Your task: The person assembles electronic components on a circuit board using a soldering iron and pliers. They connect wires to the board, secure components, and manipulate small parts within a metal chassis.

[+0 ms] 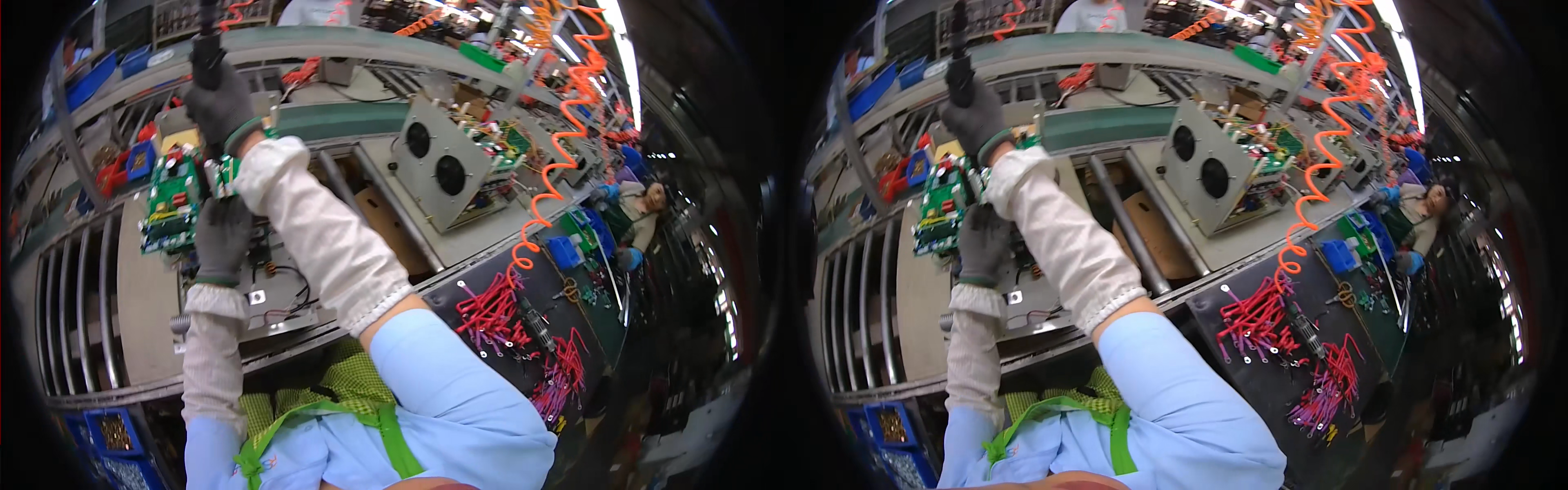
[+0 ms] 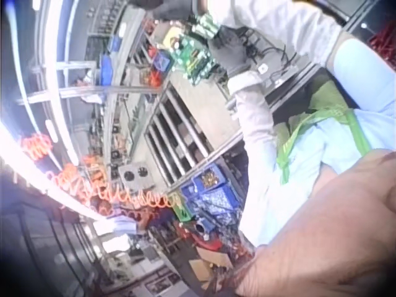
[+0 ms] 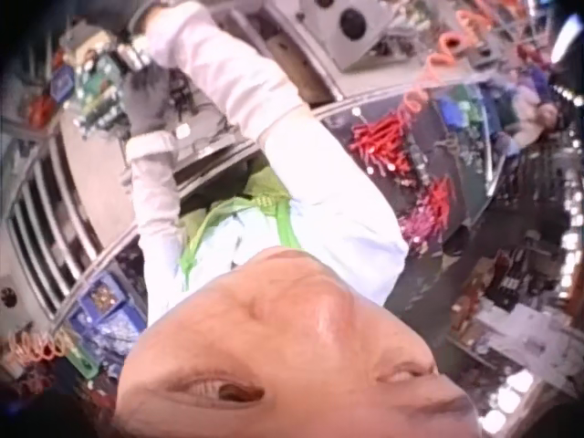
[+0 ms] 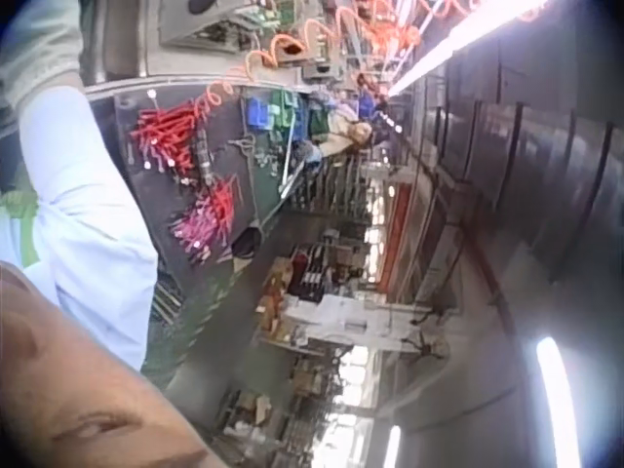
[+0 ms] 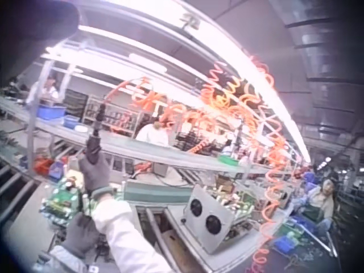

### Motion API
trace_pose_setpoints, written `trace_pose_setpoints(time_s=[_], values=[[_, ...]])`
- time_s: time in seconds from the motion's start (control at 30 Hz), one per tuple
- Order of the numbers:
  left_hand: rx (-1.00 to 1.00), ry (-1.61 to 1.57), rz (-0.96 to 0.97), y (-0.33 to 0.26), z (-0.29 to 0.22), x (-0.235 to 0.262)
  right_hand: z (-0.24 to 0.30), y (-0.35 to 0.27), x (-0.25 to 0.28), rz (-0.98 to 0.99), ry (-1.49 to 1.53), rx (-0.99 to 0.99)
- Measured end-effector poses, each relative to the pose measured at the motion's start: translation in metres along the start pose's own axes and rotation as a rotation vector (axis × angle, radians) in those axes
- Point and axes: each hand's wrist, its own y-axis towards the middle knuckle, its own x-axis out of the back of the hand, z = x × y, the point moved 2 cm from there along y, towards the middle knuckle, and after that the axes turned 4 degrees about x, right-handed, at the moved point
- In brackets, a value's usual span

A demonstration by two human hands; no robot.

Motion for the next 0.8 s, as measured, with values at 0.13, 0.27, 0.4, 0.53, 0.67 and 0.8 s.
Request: trace_pose_setpoints(time_s=[0.13, 0.27, 0.4, 0.53, 0.67, 0.8], values=[[0.461, -1.406, -0.032, 0.007, -0.001, -0.002, 0.004, 0.007, 0.004, -0.030, 0.018, 0.037], [0.221, -0.971, 0.030, -0.004, 0.019, 0.007, 0.018, 0.000, -0.003, -0.016, -0.014, 0.006], [0.470, -1.355, 0.082, -0.040, -0.062, -0.003, 0.009, 0.003, 0.004, -0.031, -0.045, 0.061], [0.547, -1.141, 0.087, -0.083, -0.093, -0.013, 0.006, 0.009, 0.004, 0.008, -0.131, 0.044], [0.467, -1.115, 0.298, -0.112, -0.081, 0.007, 0.042, -0.001, 0.018, 0.068, -0.048, 0.016], [0.512, -0.639, 0.185, -0.139, -0.109, 0.014, 0.143, -0.058, 0.088, 0.181, 0.000, -0.190]])
